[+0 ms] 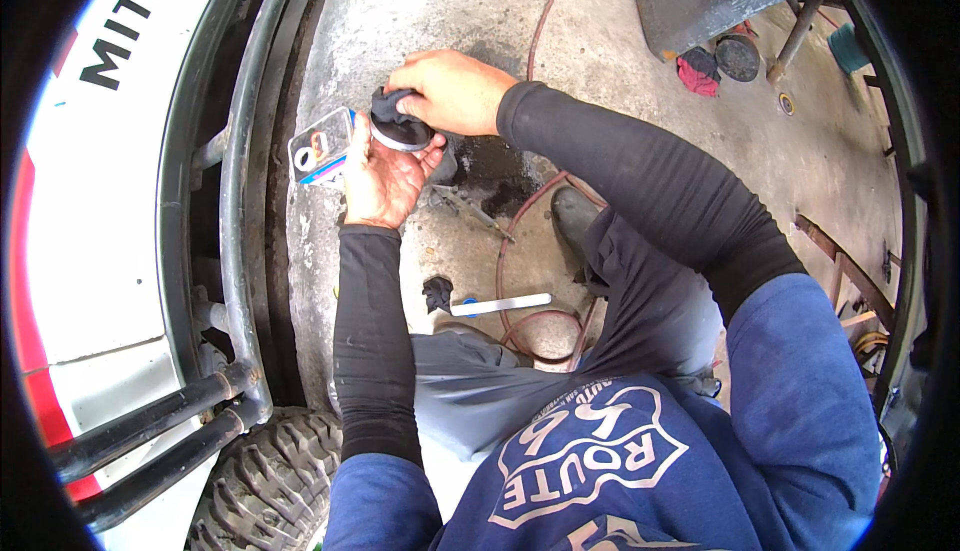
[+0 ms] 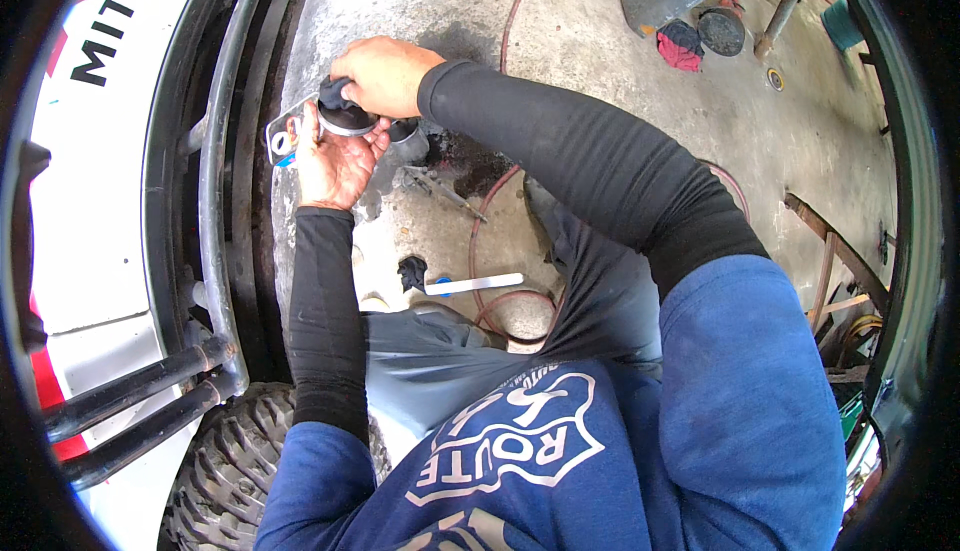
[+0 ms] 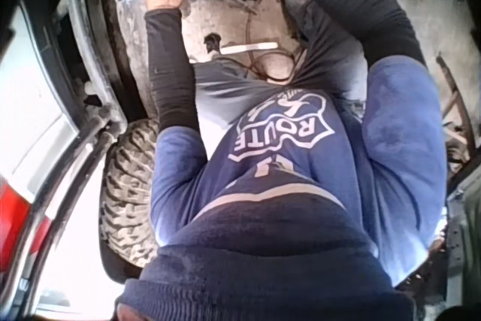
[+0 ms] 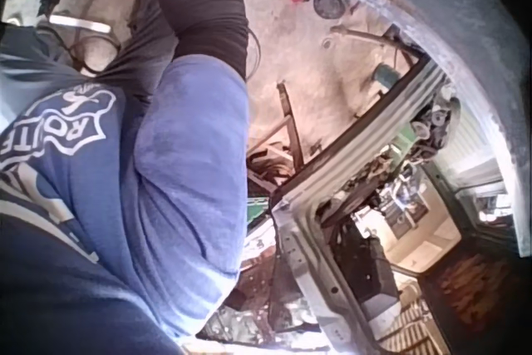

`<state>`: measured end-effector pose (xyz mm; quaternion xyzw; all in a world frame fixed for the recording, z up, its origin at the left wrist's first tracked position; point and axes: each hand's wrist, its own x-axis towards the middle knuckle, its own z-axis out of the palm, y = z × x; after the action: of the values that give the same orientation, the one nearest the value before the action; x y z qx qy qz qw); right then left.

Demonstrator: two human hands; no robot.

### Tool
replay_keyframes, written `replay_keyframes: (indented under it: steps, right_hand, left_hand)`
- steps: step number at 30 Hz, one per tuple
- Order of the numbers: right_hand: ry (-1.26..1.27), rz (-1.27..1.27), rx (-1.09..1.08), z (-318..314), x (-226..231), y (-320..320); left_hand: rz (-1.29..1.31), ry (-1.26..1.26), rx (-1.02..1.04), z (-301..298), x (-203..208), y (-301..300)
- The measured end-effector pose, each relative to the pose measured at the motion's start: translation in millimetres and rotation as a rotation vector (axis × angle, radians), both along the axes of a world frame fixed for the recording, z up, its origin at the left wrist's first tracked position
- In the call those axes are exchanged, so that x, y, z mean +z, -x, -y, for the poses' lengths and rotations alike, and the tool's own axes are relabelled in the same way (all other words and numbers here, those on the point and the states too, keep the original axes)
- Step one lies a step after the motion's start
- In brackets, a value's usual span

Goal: The person cleans a paint spray gun using a rag and a solvent. They wipe the exterior of the gun, remove the paint cup, and pour solvent into it to clean the interior. They then reassemble the gun and wipe it down again.

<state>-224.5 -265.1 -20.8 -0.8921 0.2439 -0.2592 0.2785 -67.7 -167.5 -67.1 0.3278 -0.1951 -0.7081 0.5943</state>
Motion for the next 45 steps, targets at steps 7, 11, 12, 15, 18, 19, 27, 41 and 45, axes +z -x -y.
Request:
replay_keyframes:
  steps: [7, 11, 12, 15, 18, 19, 27, 41, 45]
  right_hand:
    - [-0.095, 0.143, 0.110, -17.4, -2.7, -4.4]
    - [0.049, 0.102, 0.232, -15.9, -14.1, -3.0]
    - [0.068, 0.051, 0.237, -12.8, -16.0, -1.1]
    - [0.025, 0.021, 0.111, 1.0, -17.1, -0.1]
    - [0.023, 0.108, 0.069, 1.8, -14.4, -6.1]
    - [0.111, 0.144, 0.135, 0.2, -12.2, -8.7]
    - [0.423, -0.204, 0.113, -30.5, 2.9, -19.4]
    - [-0.197, 0.183, -0.107, 2.0, 18.3, 3.2]
    - [-0.319, 0.207, -0.026, -1.7, 14.5, 1.7]
  left_hand:
    - [0.095, 0.039, 0.123, 3.4, -3.0, -1.2]
    - [0.071, 0.039, 0.228, -0.8, 7.0, -6.5]
    - [0.116, 0.126, 0.203, -2.9, 10.3, -8.6]
    - [0.174, 0.022, 0.156, -9.8, 18.8, -17.3]
    - [0.170, 0.014, 0.096, -12.4, 20.0, -19.6]
    - [0.127, 0.012, 0.079, -12.4, 19.4, -19.4]
    - [0.082, 0.114, 0.259, -17.4, 13.1, -24.3]
    - [0.139, -0.081, 0.195, -9.6, 9.2, -21.3]
    - [0.033, -0.115, 0.167, -6.4, 10.7, -16.3]
